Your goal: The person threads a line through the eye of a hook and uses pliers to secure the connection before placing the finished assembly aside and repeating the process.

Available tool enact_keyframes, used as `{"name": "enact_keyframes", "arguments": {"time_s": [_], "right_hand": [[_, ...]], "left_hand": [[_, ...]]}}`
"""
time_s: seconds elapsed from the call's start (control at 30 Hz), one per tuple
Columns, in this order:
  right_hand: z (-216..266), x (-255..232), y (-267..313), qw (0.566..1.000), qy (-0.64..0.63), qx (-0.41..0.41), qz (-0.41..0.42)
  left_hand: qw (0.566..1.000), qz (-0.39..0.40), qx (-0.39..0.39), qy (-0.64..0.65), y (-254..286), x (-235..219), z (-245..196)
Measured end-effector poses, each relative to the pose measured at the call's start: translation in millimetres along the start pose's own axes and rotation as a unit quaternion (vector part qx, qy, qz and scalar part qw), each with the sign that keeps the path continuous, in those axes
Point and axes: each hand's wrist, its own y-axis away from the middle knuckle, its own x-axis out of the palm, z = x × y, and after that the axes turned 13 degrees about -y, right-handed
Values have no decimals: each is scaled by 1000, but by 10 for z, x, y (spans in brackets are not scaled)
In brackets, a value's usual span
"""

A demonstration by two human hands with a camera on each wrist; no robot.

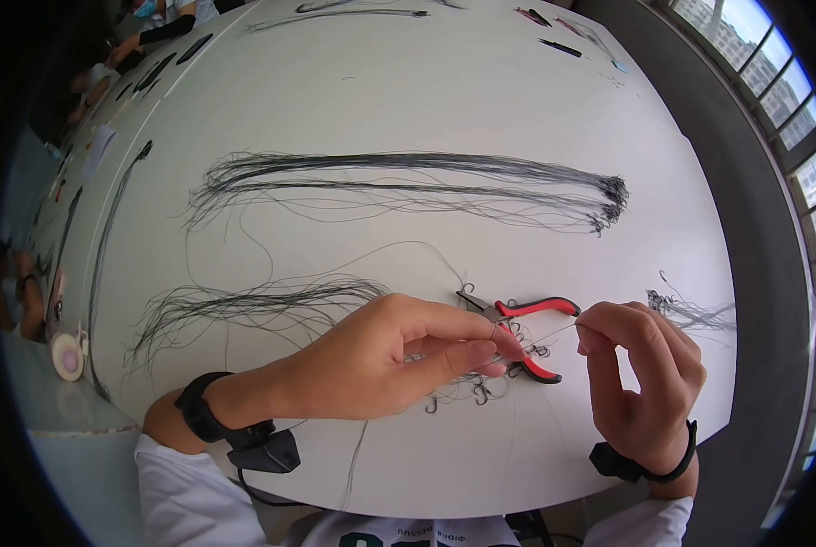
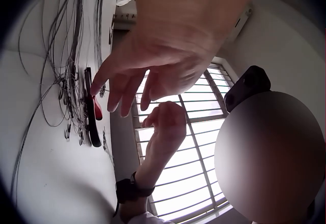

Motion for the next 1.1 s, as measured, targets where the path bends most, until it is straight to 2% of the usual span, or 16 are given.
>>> {"name": "enact_keyframes", "arguments": {"time_s": [0.07,0.1,0.17,0.27,0.57,0.8,0.87,1.0,1.07,1.1], "right_hand": [[-19,10,-16,1000,-2,-3,-30],[-38,-9,-35,999,16,-5,-35],[-66,-51,-45,997,36,15,-59],[-121,-76,-45,994,43,13,-98],[-154,-116,-51,987,58,80,-124],[-190,-201,-58,980,80,97,-155],[-181,-202,-71,974,71,82,-200],[-180,-214,-61,973,96,70,-199],[-240,-195,-55,972,126,99,-170],[-273,-193,-44,973,137,119,-145]], "left_hand": [[995,59,-65,49,29,-37,-48],[995,60,-65,48,36,-53,-73],[986,136,-83,55,41,-85,-112],[980,156,-81,89,46,-116,-115],[990,115,39,69,23,-143,-4],[976,172,-30,132,48,-191,-65],[987,148,41,55,35,-195,-18],[993,93,65,17,40,-154,-59],[973,113,-69,187,74,-191,-149],[974,113,-68,186,72,-217,-137]]}}
